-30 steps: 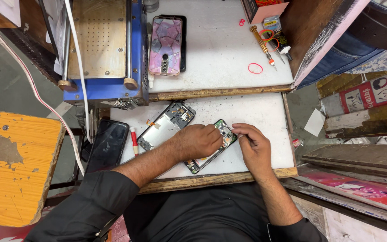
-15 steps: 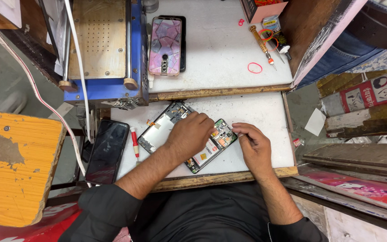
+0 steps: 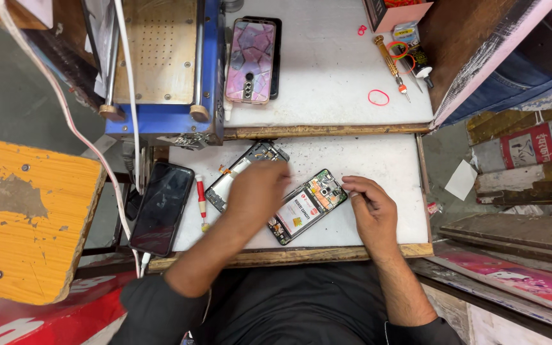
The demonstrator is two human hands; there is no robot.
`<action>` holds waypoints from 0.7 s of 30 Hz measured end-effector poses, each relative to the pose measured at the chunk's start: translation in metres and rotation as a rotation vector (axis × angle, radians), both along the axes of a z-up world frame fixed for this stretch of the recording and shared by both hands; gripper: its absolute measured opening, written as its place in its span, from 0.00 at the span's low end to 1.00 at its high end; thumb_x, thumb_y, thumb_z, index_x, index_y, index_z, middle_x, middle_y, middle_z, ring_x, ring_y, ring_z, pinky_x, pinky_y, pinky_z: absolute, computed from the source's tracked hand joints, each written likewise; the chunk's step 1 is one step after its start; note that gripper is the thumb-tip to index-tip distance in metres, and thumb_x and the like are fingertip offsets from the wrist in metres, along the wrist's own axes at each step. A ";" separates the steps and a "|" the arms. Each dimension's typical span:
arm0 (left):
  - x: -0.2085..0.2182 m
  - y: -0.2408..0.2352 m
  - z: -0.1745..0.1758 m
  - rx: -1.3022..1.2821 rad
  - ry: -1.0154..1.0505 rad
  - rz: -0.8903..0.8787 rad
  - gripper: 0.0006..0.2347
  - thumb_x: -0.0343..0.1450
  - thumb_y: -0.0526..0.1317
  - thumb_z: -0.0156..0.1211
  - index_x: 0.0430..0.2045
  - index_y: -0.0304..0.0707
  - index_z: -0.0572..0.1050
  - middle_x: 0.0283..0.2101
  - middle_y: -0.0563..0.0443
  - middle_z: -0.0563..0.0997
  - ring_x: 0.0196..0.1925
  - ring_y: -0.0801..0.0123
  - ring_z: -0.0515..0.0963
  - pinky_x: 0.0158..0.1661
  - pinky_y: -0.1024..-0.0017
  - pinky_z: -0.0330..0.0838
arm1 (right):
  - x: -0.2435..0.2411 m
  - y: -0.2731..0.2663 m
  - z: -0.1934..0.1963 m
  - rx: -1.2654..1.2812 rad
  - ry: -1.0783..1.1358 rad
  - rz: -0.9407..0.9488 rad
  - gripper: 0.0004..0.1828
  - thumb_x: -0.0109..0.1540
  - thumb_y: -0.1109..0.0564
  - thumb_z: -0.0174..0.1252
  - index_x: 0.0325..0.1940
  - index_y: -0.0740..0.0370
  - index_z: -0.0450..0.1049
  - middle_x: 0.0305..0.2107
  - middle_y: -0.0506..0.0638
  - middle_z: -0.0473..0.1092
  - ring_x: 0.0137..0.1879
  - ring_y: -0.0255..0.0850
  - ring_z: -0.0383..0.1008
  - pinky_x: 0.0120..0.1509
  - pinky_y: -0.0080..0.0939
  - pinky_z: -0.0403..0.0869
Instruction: The person disassembles a smartphone by removing the back cover and separating the internal components. They handle the battery, motherboard, and screen assembly, placing parts on the workbench. The person also briefly interacts with a spray bottle and other items on the shelf.
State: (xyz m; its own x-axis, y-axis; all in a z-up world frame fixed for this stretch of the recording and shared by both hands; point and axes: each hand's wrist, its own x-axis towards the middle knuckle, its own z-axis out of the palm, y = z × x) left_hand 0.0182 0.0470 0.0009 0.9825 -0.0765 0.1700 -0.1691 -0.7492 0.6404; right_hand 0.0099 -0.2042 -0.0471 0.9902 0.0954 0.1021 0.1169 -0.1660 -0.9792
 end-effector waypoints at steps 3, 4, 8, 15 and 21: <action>-0.016 0.044 0.007 0.096 0.085 0.180 0.04 0.67 0.38 0.66 0.30 0.39 0.82 0.36 0.44 0.84 0.41 0.48 0.81 0.42 0.55 0.75 | 0.000 -0.001 -0.001 -0.022 -0.006 0.002 0.11 0.67 0.70 0.50 0.49 0.69 0.77 0.54 0.57 0.74 0.61 0.41 0.74 0.64 0.37 0.73; -0.021 0.052 0.007 0.099 0.085 0.205 0.05 0.67 0.37 0.66 0.33 0.39 0.82 0.37 0.44 0.84 0.42 0.48 0.82 0.42 0.55 0.75 | 0.000 0.000 -0.001 -0.030 -0.009 0.003 0.11 0.67 0.70 0.50 0.49 0.69 0.77 0.54 0.57 0.74 0.61 0.41 0.75 0.64 0.37 0.73; -0.050 0.062 0.003 0.145 0.006 0.293 0.11 0.69 0.35 0.64 0.45 0.37 0.80 0.43 0.42 0.84 0.44 0.49 0.82 0.44 0.57 0.77 | 0.001 0.001 0.002 -0.056 0.014 0.018 0.12 0.67 0.70 0.49 0.49 0.68 0.77 0.54 0.57 0.74 0.61 0.41 0.75 0.64 0.37 0.75; -0.092 0.000 0.001 0.121 0.022 0.044 0.26 0.66 0.45 0.69 0.58 0.38 0.70 0.53 0.37 0.77 0.46 0.49 0.82 0.43 0.60 0.79 | -0.001 0.003 0.004 -0.113 -0.026 -0.022 0.13 0.66 0.71 0.49 0.49 0.68 0.77 0.55 0.58 0.74 0.61 0.42 0.75 0.64 0.37 0.75; -0.084 -0.021 0.001 0.242 0.214 -0.043 0.36 0.64 0.49 0.72 0.67 0.40 0.63 0.61 0.30 0.69 0.38 0.53 0.84 0.34 0.64 0.81 | -0.001 0.005 0.005 -0.139 -0.078 -0.067 0.12 0.67 0.72 0.49 0.49 0.69 0.77 0.53 0.58 0.75 0.58 0.41 0.77 0.60 0.36 0.77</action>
State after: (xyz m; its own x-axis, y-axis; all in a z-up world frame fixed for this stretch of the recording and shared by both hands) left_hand -0.0656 0.0258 0.0023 0.9889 -0.1322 -0.0682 -0.0852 -0.8792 0.4688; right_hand 0.0088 -0.1995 -0.0423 0.9844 0.0479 0.1694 0.1758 -0.3096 -0.9345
